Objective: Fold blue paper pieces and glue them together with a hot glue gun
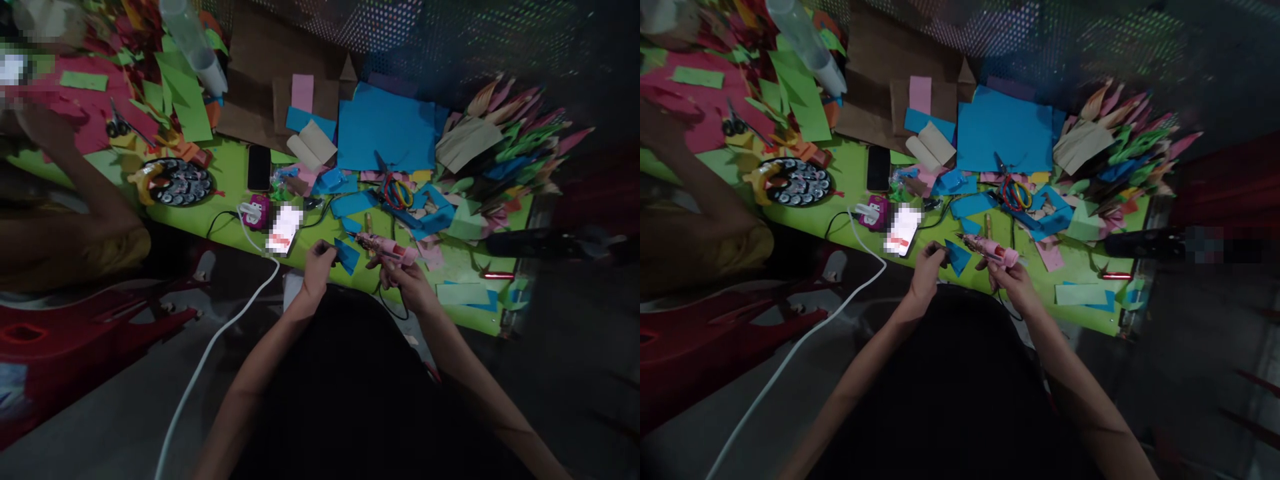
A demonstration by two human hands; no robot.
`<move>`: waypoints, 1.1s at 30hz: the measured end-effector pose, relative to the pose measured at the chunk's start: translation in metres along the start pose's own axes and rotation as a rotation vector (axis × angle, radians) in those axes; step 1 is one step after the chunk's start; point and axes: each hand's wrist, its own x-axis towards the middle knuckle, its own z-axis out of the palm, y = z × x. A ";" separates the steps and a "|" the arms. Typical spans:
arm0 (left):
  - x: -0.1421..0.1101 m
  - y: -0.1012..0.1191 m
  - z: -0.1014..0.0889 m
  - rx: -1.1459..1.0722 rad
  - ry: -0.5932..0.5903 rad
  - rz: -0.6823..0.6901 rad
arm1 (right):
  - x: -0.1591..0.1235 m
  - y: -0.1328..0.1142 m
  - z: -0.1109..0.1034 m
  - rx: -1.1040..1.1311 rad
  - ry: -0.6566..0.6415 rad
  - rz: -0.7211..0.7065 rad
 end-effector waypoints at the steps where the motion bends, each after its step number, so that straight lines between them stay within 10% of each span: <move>1: 0.000 0.000 0.000 -0.002 0.002 0.002 | -0.001 0.000 -0.001 -0.040 -0.006 0.004; 33: 0.003 -0.003 0.006 0.030 0.008 0.040 | 0.001 -0.009 0.002 -0.244 -0.004 0.036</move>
